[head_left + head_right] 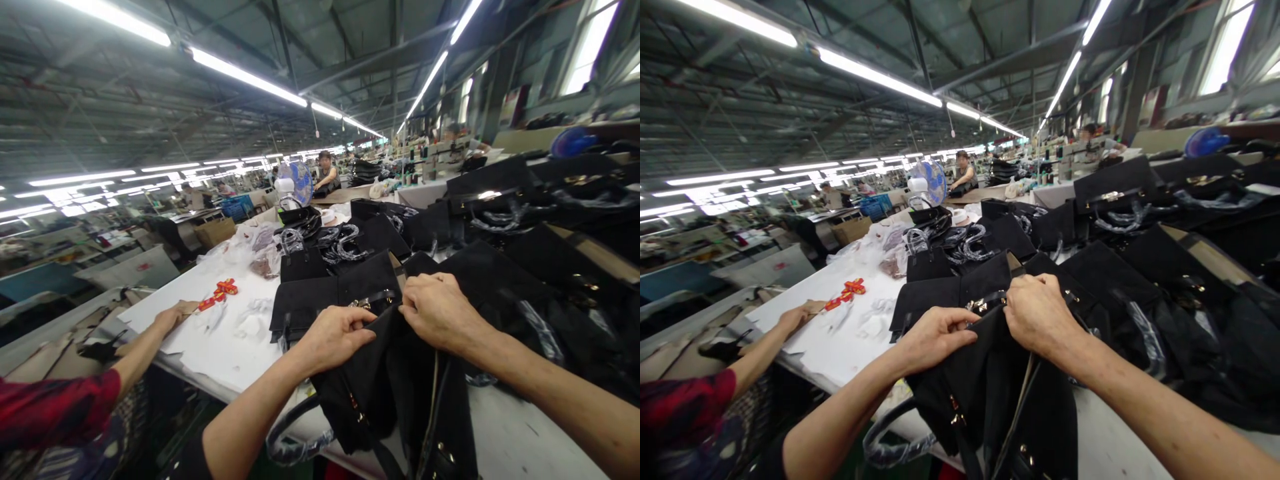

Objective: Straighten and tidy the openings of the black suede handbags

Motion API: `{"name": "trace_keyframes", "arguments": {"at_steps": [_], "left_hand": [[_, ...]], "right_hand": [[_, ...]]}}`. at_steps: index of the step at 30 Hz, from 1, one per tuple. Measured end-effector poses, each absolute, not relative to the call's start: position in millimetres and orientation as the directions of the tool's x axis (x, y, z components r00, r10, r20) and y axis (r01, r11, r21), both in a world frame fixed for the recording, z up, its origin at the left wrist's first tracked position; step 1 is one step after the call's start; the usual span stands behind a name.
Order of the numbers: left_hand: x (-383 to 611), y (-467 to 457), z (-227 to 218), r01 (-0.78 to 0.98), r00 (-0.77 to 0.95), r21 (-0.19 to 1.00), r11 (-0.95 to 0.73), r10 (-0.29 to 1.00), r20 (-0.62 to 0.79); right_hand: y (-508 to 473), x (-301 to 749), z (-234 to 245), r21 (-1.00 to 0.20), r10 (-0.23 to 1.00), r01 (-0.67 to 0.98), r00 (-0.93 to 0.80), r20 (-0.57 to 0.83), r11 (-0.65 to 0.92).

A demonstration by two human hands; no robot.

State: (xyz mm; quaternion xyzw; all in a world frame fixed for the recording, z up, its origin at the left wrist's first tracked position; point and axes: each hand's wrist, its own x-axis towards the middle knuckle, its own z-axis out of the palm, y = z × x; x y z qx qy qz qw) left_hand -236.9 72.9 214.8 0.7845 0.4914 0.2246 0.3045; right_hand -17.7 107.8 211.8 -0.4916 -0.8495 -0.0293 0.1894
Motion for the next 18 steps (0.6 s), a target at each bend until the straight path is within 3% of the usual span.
{"name": "trace_keyframes", "arguments": {"at_steps": [3, 8, 15, 18], "left_hand": [[-235, 78, 218, 0.551, 0.476, 0.738, -0.39, 0.873, 0.106], [-213, 99, 214, 0.559, 0.448, 0.777, -0.289, 0.894, 0.011], [-189, 103, 209, 0.718, 0.332, 0.619, -0.317, 0.939, 0.096], [-192, 87, 213, 0.748, 0.266, 0.604, -0.275, 0.958, 0.107]], "right_hand": [[105, -19, 212, -0.13, 0.824, 0.85, -0.441, 0.355, 0.511], [107, -20, 209, -0.135, 0.82, 0.847, -0.439, 0.369, 0.514], [104, -14, 206, -0.197, 0.782, 0.785, -0.488, 0.388, 0.588], [94, -9, 208, -0.225, 0.737, 0.724, -0.535, 0.413, 0.652]]}}
